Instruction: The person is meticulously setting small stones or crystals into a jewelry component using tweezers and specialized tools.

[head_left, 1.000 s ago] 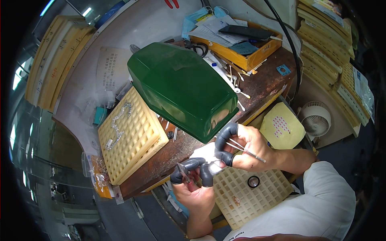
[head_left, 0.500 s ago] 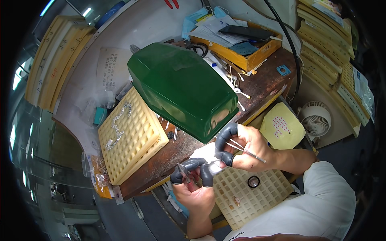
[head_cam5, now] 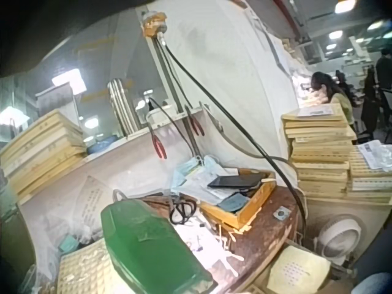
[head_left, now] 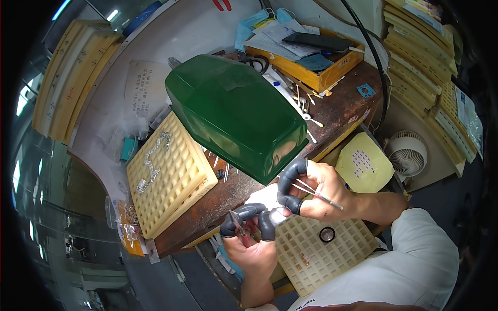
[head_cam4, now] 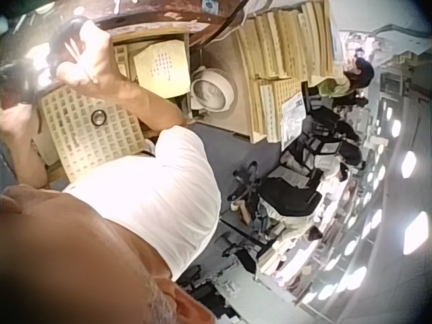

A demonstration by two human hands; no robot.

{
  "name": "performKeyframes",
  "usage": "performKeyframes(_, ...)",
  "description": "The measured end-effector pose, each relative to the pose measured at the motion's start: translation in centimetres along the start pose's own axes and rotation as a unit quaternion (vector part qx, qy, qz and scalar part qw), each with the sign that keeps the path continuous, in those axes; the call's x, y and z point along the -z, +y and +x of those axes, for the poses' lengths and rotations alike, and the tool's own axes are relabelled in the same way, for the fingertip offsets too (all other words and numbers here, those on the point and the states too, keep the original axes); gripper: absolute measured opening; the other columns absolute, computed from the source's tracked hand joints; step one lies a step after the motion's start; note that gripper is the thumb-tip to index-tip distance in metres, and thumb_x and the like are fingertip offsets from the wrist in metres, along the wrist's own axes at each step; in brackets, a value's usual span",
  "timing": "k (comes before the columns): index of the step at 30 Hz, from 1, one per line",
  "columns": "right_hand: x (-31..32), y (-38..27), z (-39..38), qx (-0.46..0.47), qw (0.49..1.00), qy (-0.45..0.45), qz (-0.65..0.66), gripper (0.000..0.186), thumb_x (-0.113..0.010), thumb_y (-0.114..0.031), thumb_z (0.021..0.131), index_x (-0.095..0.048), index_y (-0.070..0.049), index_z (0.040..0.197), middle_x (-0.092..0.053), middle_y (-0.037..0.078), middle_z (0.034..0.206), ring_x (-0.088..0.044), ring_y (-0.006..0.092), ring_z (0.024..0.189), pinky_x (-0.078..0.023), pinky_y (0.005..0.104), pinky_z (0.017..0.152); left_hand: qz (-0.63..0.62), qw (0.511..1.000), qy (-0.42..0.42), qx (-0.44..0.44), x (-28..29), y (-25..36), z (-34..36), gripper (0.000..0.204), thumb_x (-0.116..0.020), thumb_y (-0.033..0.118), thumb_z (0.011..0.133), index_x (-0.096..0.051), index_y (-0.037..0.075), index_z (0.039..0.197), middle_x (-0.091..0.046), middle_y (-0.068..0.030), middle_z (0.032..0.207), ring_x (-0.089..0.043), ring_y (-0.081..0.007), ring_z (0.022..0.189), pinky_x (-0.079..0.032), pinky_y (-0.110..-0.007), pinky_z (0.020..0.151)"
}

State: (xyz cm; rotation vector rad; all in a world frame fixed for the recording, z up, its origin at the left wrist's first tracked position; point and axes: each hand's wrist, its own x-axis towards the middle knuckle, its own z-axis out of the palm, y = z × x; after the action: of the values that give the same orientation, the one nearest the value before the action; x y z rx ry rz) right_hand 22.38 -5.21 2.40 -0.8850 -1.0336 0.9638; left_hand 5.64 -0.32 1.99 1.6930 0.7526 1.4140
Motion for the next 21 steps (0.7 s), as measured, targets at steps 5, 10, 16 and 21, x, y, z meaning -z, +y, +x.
performKeyframes(5, 0.0, -0.14, -0.02, 0.002, 1.0, -0.003, -0.009, 0.023, -0.068, 0.002, 0.081, -0.057, 0.001, 0.102, -0.061, 0.004, 0.092, -0.062, 0.0076, 0.083, -0.054, 0.0248, 0.073, 0.0, 1.0, 0.002, 0.005, 0.09, -0.05, -0.08, 0.028, -0.071, -0.007, 0.082, -0.056, 0.003, 0.104, -0.067, -0.0081, 0.098, -0.059, -0.0092, 0.081, -0.047, -0.023, 0.075)
performKeyframes(10, -0.08, 0.06, -0.01, 0.002, 1.0, 0.001, 0.0, 0.023, -0.068, 0.002, 0.081, -0.057, 0.001, 0.102, -0.061, 0.004, 0.092, -0.062, 0.0075, 0.083, -0.054, 0.0248, 0.073, 0.004, 1.0, 0.004, 0.002, 0.12, -0.24, -0.13, 0.028, -0.072, -0.005, 0.082, -0.057, 0.002, 0.105, -0.068, -0.0084, 0.098, -0.059, -0.0092, 0.08, -0.047, -0.023, 0.074)
performKeyframes(16, -0.04, 0.08, -0.05, 0.003, 1.0, -0.003, 0.005, 0.023, -0.067, 0.003, 0.082, -0.057, 0.001, 0.103, -0.061, 0.004, 0.093, -0.061, 0.0075, 0.084, -0.053, 0.0249, 0.074, 0.015, 1.0, 0.007, -0.005, 0.16, -0.26, -0.17, 0.029, -0.072, -0.005, 0.081, -0.057, 0.003, 0.104, -0.068, -0.0077, 0.098, -0.059, -0.0087, 0.079, -0.046, -0.022, 0.072)
performKeyframes(21, 0.0, 0.05, -0.07, -0.003, 1.0, -0.008, 0.012, 0.024, -0.067, 0.002, 0.082, -0.056, 0.001, 0.103, -0.06, 0.004, 0.093, -0.061, 0.0073, 0.084, -0.053, 0.0248, 0.075, 0.013, 1.0, 0.008, -0.006, 0.12, -0.22, -0.15, 0.029, -0.073, -0.005, 0.081, -0.057, 0.004, 0.104, -0.068, -0.0071, 0.097, -0.057, -0.0078, 0.077, -0.044, -0.022, 0.069)
